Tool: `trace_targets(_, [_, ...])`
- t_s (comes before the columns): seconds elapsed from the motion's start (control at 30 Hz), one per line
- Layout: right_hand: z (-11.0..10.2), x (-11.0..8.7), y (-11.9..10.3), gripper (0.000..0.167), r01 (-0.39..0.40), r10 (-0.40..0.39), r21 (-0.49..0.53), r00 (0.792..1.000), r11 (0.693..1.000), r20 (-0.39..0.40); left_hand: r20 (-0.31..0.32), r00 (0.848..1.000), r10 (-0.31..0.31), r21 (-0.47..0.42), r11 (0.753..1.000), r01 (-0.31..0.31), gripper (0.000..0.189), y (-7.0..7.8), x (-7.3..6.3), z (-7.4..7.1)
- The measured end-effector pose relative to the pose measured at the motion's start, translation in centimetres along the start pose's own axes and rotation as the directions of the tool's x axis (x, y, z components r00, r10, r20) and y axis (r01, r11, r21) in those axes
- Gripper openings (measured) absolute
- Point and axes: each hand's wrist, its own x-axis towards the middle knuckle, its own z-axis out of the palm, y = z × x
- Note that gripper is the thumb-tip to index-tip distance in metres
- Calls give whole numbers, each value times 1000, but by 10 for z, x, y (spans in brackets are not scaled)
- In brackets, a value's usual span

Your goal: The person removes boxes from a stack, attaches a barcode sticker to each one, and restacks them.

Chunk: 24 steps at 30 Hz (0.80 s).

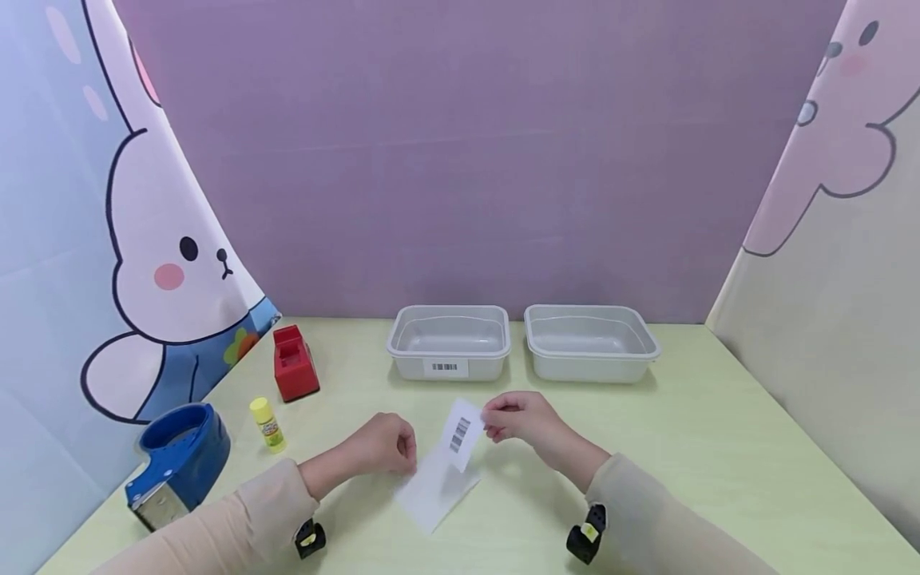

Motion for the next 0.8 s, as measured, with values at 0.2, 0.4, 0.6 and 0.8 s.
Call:
trace_targets(0.2, [-13,-2,-1,22,-35,45,108,995,994,-89,-23,1000,20,-95,995,-22,14,18,3,-7])
trace_targets(0.4, [-23,-4,-2,19,-39,70,194,986,980,-154,-59,998,-33,-294,956,15,28,51,15,1])
trace_targets(0.6, [-33,-7,-1,19,-39,92,280,979,959,-180,-155,980,-122,-534,845,21,16,80,37,15])
trace_targets(0.8, [-49,-11,2,23,-42,91,287,983,957,-160,-214,958,-189,-639,769,9,6,102,64,19])
